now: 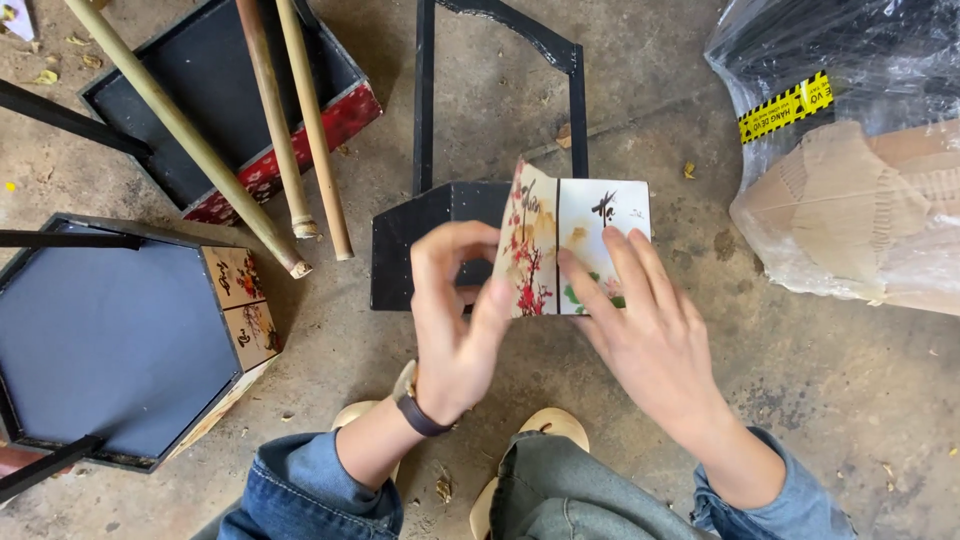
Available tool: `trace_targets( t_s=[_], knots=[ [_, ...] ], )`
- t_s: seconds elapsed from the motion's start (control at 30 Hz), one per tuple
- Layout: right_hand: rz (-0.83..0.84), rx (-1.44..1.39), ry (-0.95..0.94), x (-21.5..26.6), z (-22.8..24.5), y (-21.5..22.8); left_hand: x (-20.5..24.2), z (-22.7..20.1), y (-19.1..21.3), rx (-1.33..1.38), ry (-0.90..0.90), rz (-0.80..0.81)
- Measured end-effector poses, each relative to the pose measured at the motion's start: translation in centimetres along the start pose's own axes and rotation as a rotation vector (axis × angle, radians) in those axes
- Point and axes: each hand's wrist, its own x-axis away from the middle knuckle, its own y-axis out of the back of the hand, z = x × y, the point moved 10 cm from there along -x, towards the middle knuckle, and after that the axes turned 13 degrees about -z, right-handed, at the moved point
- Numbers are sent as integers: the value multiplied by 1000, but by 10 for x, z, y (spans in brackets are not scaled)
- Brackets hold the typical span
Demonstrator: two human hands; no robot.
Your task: The person handles several bamboo sticks and places them into a hexagonal black frame. They then pick up a folded paper with floral patterns, unfold it, and fold it again into a smaller shape before placing it into the frame.
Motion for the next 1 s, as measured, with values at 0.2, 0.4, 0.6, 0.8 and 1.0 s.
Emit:
trace_targets(
  t_s=[0.2, 0.4, 0.6, 0.8, 1.0],
  knots=[
    [-81, -16, -40, 2, 5, 1, 37, -9, -24, -158, -460, 140],
    [-115, -49, -58, 3, 13, 6, 38, -14, -37, -587, -728, 112],
    [-131, -43, -37, 5, 19, 10, 40, -11, -34, -626, -820, 187],
    [-98, -33, -17, 5, 22, 11, 44, -1, -31, -649, -826, 251],
    [-83, -71, -33, 2, 21, 12, 43, 3, -34, -707, -828, 269]
  ],
)
